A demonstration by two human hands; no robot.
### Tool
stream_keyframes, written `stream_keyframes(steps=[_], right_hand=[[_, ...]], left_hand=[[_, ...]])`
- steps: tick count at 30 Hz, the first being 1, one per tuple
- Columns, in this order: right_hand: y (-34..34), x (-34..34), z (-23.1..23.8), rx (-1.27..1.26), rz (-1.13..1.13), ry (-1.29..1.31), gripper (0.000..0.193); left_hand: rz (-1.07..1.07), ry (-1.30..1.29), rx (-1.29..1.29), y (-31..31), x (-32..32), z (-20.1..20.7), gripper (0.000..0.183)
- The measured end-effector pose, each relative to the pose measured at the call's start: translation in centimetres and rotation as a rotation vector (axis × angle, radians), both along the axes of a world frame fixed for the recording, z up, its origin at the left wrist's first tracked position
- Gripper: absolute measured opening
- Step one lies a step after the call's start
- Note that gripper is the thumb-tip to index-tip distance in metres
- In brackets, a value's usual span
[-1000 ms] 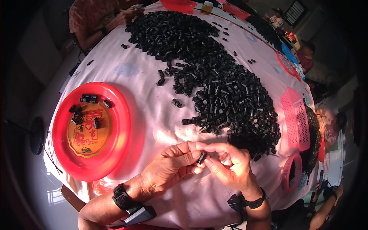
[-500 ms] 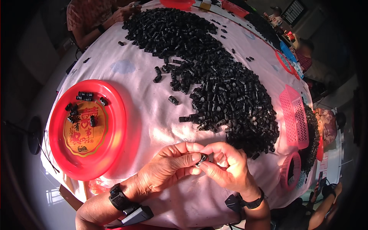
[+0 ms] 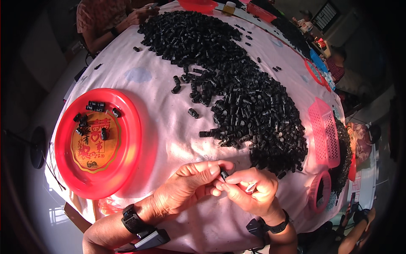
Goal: Inspecting and sorting small black plastic shoe components onto a red tray.
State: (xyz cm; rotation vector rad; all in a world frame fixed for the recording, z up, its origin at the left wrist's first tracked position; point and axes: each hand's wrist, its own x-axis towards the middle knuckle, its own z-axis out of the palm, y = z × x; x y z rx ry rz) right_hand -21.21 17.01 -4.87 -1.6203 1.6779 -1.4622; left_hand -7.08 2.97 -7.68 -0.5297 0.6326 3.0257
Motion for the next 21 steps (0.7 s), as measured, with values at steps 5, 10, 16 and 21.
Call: stream_keyframes(steps=[5,10,16,21], right_hand=[[-0.1,0.1,0.7,0.063,-0.15,-0.052,0.023],[0.1,-0.4,0.5,0.093,-0.098,-0.003,0.024],[0.0,-0.2,-0.2,0.072,-0.05,-0.118,0.023],[-0.1,-0.2,0.0,0.07,-0.011,-0.236,0.022]], left_hand=[[0.035,0.032,0.036,-0.3,0.1,0.2,0.03],[-0.006,0.023,0.067,-0.6,0.3,0.4,0.03],[-0.053,0.0,0.046,-0.4,0.4,0.1,0.03],[-0.071,0.035,0.038,-0.8,0.4,-0.1,0.031]])
